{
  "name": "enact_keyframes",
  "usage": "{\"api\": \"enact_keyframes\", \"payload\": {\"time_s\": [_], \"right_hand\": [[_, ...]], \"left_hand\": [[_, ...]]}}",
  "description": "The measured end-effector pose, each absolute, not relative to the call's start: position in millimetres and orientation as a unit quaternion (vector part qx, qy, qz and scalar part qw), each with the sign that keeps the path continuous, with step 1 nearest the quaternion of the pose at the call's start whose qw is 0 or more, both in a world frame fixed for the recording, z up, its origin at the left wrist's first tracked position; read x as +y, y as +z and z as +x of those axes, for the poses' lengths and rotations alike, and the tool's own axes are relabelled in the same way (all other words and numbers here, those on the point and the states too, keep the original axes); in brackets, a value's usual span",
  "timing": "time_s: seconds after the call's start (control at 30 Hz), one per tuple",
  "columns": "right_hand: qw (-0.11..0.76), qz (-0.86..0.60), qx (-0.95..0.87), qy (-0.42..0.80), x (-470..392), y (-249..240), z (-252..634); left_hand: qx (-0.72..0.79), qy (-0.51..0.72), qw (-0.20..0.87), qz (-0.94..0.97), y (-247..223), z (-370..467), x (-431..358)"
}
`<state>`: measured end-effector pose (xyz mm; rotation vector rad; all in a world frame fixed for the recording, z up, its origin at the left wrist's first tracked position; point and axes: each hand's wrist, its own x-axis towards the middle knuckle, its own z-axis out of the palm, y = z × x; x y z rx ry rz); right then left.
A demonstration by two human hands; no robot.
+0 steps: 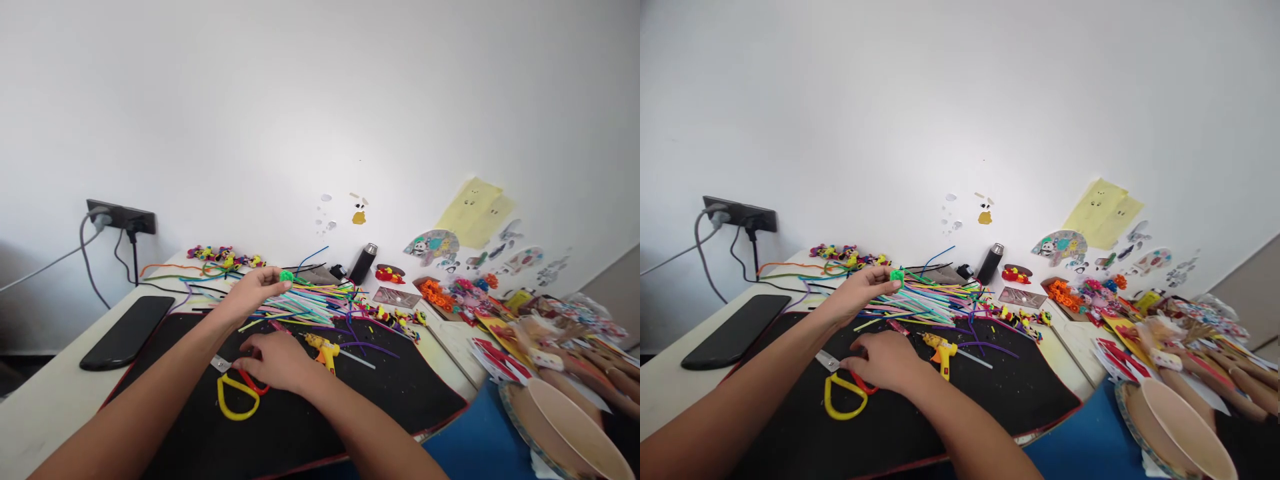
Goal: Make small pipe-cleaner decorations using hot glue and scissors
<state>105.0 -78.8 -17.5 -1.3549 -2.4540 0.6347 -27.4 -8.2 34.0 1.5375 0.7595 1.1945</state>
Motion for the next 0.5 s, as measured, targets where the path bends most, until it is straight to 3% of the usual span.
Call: {"api": "enact_keyframes", "payload": {"time_s": [0.23, 0.33, 0.5], "right_hand": [[0.347, -0.518, -0.645, 0.441, -70, -44, 144], [0.438, -0.508, -0.584, 0.457, -61, -41, 163], [0.501, -0.487, -0.544, 0.465, -51, -26, 178]], "left_hand": [[0.335, 0.46, 0.482, 0.666, 22, -24, -2], [0.359, 0.441, 0.441, 0.695, 11, -21, 3], [0.395, 0.419, 0.351, 0.739, 2, -15, -1]]}}
